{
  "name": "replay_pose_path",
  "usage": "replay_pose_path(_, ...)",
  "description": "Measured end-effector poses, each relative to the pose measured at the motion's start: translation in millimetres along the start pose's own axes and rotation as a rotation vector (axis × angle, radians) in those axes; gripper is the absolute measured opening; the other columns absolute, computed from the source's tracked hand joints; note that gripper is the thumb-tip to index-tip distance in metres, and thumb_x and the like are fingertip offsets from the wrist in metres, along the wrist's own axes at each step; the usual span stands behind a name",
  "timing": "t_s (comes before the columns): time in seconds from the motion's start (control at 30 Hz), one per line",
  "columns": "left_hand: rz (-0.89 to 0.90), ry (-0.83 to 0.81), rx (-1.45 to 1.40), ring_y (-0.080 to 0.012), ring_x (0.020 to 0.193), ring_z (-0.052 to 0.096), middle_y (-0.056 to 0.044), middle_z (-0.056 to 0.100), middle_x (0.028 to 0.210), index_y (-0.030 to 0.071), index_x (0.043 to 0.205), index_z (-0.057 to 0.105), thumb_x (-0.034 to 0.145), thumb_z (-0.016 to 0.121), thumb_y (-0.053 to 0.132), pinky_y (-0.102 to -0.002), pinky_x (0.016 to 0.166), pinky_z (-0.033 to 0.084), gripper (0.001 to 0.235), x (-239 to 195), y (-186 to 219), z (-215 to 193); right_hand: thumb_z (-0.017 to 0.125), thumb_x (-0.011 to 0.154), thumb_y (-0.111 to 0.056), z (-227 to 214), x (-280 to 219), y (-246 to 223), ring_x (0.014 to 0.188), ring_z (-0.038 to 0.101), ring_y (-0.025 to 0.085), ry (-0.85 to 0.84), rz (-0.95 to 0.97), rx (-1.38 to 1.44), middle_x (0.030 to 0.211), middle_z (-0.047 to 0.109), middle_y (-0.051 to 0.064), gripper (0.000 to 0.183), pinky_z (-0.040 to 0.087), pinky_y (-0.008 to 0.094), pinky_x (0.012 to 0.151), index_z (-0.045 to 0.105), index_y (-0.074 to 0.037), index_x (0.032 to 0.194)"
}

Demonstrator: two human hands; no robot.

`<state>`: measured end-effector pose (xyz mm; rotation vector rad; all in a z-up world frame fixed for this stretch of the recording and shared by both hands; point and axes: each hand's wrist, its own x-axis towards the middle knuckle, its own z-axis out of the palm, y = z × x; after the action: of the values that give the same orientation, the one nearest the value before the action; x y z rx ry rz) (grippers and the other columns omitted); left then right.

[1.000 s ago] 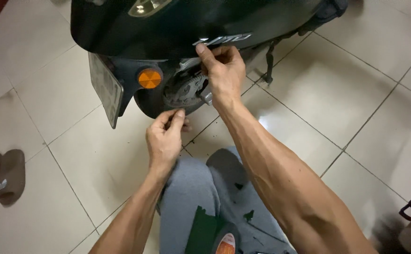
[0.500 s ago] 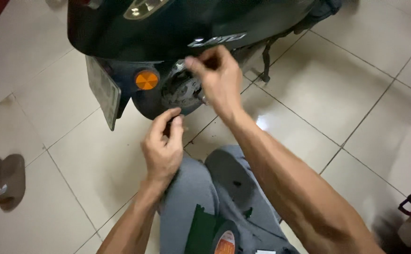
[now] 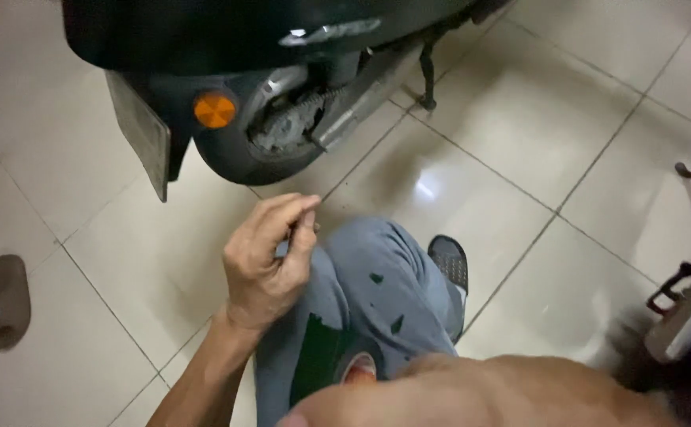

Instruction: The person peels a small sticker from its backing and applies it to the rear side panel of a dark green scooter. They smooth the sticker with their fingers, then handle a roll of green tape and a small white object before returning to the scooter to press the sticker firmly.

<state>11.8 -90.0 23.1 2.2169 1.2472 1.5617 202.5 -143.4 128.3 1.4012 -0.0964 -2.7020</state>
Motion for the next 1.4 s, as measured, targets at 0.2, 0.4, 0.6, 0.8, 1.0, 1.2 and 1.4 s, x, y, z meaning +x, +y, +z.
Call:
replay_pose_path(0.2, -0.142, -0.002, -0.073, -0.0234, 0.068, 0.073, -0.013, 0.074, 0.091, 0.002, 0.108, 0.074, 0.097, 0.064, 0.002, -0.032, 0.054, 0.057, 0.014, -15.6, -9.2, 11.3, 0.065, 0.102, -0.011, -6.4, 9.2, 4.9, 0.07, 0.066, 0.015, 0.134, -0.779, -0.389, 0.08, 0.067, 0.008, 0.012, 0.054, 0.023, 0.069, 0.071, -0.002, 0.098)
replay_pose_path(0.4, -0.196, 0.006, -0.044, -0.0185, 0.072, 0.072, -0.011, 0.072, 0.097, 0.003, 0.11, 0.072, 0.099, 0.061, 0.008, -0.029, 0.065, 0.057, 0.017, -18.5, -6.7, 14.7, 0.054, 0.099, -0.004, -8.9, 17.7, -2.0, 0.081, 0.069, 0.023, 0.28, -1.579, -0.78, 0.093, 0.068, 0.013, 0.013, 0.055, 0.029, 0.077, 0.066, 0.001, 0.103)
replay_pose_path(0.6, -0.242, -0.07, 0.087, -0.0217, 0.089, 0.073, -0.012, 0.075, 0.104, 0.001, 0.11, 0.072, 0.097, 0.06, 0.011, -0.032, 0.08, 0.058, 0.02, -16.3, -7.7, 6.6, 0.056, 0.095, -0.01, -37.4, 49.6, -59.8, 0.09, 0.071, 0.022, 0.522, -1.975, -0.858, 0.1, 0.072, 0.012, 0.016, 0.058, 0.032, 0.081, 0.066, -0.003, 0.105)
replay_pose_path(0.8, -0.418, -0.02, 0.07, -0.0155, 0.077, 0.074, -0.008, 0.076, 0.098, 0.003, 0.105, 0.074, 0.093, 0.063, 0.013, -0.027, 0.071, 0.061, 0.019, -21.7, -10.5, 11.6, 0.068, 0.091, -0.027, -66.8, 85.2, -178.2, 0.075, 0.062, 0.013, 0.76, -1.623, -0.282, 0.08, 0.068, 0.002, 0.017, 0.053, 0.03, 0.071, 0.068, -0.011, 0.087)
replay_pose_path(1.0, -0.748, 0.07, 0.038, -0.0169, 0.065, 0.077, -0.009, 0.08, 0.09, 0.0, 0.101, 0.078, 0.087, 0.066, 0.01, -0.026, 0.064, 0.063, 0.021, -17.9, 4.9, 18.8, 0.072, 0.09, -0.03, -60.4, 102.0, -243.4, 0.073, 0.061, 0.012, 0.639, -1.973, -0.153, 0.084, 0.066, 0.001, 0.019, 0.053, 0.026, 0.063, 0.066, -0.013, 0.094)
replay_pose_path(1.2, -0.744, 0.183, 0.067, -0.0163, 0.059, 0.074, -0.011, 0.079, 0.083, -0.002, 0.096, 0.077, 0.084, 0.068, 0.006, -0.024, 0.063, 0.061, 0.017, -29.0, 1.2, 23.1, 0.07, 0.092, -0.033, -58.6, 100.3, -274.2, 0.076, 0.065, 0.016, 0.969, -2.311, -0.308, 0.087, 0.069, 0.004, 0.025, 0.055, 0.03, 0.064, 0.068, -0.008, 0.098)
replay_pose_path(1.4, -0.716, 0.185, 0.043, -0.0151, 0.059, 0.073, -0.011, 0.079, 0.082, -0.001, 0.093, 0.078, 0.084, 0.069, 0.007, -0.023, 0.061, 0.059, 0.015, -33.5, -2.3, 24.2, 0.067, 0.1, -0.026, -70.3, 96.8, -285.9, 0.077, 0.063, 0.02, 1.11, -2.564, -0.579, 0.09, 0.067, 0.008, 0.024, 0.052, 0.031, 0.066, 0.067, -0.003, 0.1)
